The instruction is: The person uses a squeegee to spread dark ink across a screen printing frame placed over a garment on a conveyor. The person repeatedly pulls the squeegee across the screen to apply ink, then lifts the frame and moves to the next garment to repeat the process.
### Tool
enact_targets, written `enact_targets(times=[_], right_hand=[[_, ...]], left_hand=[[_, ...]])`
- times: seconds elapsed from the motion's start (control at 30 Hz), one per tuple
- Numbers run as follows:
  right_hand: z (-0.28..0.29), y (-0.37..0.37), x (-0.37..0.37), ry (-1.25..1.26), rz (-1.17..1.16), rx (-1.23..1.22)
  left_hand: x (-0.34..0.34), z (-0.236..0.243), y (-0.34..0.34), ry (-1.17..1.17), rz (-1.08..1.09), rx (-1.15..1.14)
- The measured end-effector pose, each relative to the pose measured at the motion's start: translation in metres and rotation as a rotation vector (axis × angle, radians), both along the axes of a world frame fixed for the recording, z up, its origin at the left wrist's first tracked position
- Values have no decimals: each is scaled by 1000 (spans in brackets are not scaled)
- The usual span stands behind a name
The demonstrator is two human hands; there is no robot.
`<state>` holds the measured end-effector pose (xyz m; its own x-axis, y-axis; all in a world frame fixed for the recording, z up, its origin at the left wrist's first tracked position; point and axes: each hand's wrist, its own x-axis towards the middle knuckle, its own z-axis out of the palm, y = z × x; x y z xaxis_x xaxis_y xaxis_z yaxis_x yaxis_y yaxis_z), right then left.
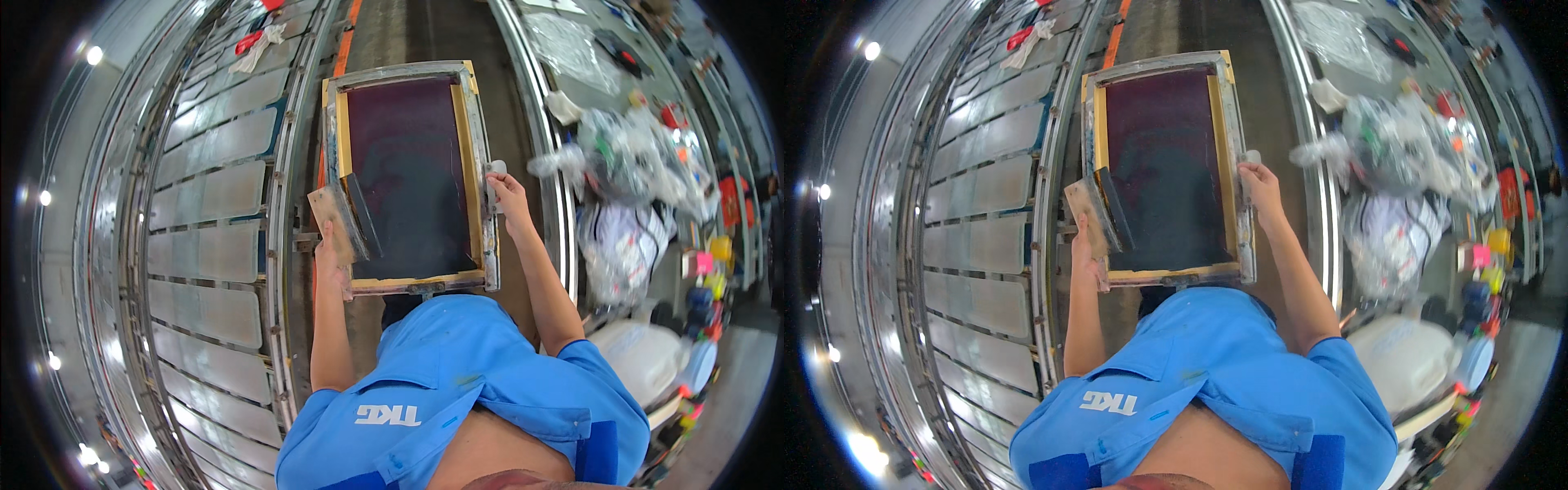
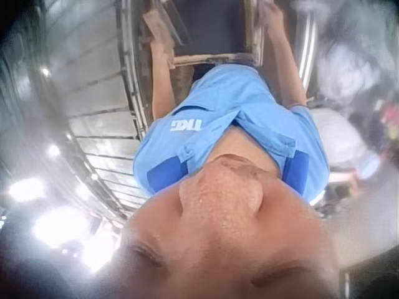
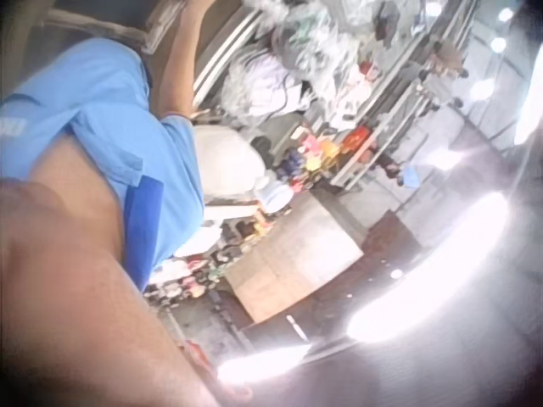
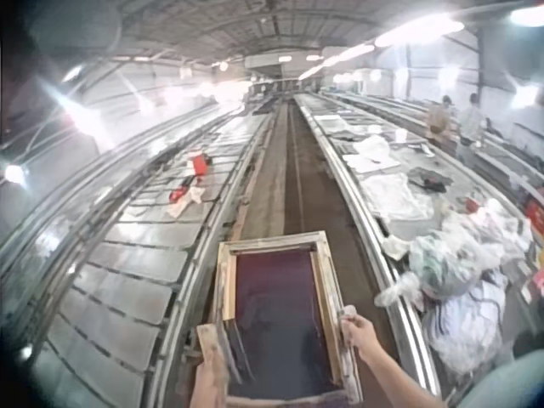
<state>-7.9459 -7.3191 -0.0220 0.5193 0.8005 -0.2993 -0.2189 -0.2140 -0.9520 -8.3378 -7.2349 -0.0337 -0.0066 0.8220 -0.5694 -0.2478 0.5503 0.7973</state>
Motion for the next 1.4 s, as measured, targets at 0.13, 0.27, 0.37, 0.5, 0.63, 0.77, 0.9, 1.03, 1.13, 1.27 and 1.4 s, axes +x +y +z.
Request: enact_targets(times=[0.13, 0.27, 0.37, 0.5, 0.63, 0.77, 0.9, 1.03, 1.13, 1.27, 1.4], right_hand=[[-12, 105, 56, -67, 136, 12], [-22, 224, 113, 23, 166, 23], [-25, 307, 146, -18, 96, -10], [-9, 387, 198, 31, 33, 7], [-11, 440, 228, 79, -2, 69], [-20, 508, 263, 0, -122, 4], [-31, 596, 331, -32, -98, 39], [-21, 707, 395, -22, -100, -52], [-25, 780, 427, -58, -22, 25], [-24, 873, 476, -50, 26, 16], [-30, 974, 509, -61, 86, 27]], left_hand=[[47, -19, 75, -51, 81, 10], [90, -25, 185, 21, 75, 6], [126, -13, 286, 77, 68, -3], [181, -15, 404, 68, 36, -10], [218, -20, 500, 88, -48, 48], [281, -15, 607, 65, -148, -15], [350, -17, 704, 77, -192, 26], [411, -14, 787, 132, -87, 83], [429, -12, 832, 158, -60, 80], [473, -1, 885, 124, 6, -14], [505, -31, 965, 71, 90, 26]])
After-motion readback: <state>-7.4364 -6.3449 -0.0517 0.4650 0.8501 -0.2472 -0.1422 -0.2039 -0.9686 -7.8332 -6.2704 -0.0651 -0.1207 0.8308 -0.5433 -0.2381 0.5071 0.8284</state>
